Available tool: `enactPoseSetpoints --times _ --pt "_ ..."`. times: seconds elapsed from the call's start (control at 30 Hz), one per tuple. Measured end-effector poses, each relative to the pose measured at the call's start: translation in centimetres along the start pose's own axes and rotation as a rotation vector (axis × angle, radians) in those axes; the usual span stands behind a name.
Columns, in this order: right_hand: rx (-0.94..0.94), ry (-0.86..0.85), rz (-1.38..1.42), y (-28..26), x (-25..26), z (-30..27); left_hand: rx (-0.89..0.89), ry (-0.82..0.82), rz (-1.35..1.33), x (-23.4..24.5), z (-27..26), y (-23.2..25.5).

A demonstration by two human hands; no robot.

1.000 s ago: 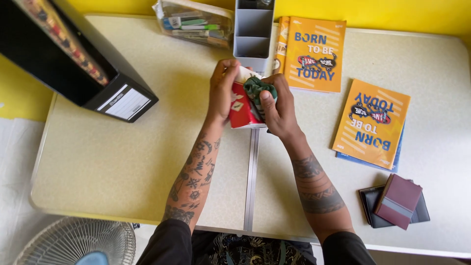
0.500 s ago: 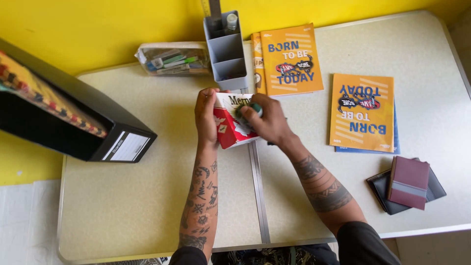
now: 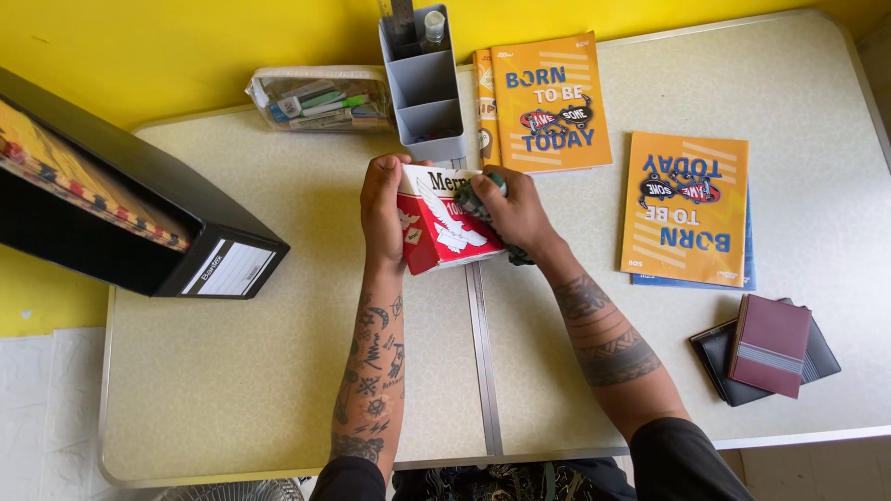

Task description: Wiping down a box of envelopes and several notebooks on a desk using a cloth.

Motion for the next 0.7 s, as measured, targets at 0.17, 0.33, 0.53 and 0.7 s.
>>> enactPoseSetpoints --times 0.17,0.33,0.53,0.7 --pt "0.100 0.111 -0.205 -2.5 1.3 -0.9 -0.103 0.010 0.069 -0.1 0.1 -0.6" --pt "0.032 0.062 -0.547 -8.7 0.8 -3.5 -0.183 0.024 0.146 -0.4 -0.2 -0.3" --pt "0.024 -0.106 -0.115 -7.3 -0.4 -4.0 -0.175 0.028 0.178 -0.3 -0.2 -0.2" --pt "0.063 0.005 -0.091 -3.0 0.4 -1.3 -0.133 -0.013 0.126 -0.4 0.3 -1.1"
Point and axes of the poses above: each hand's wrist, its own z-axis towards the middle knuckle, its own x-axis out of the back of the hand, y = z × x, the point moved 7 cm from there along z, towards the middle knuckle, and after that the axes turned 2 degrees about -z, right-handed, at the moved point
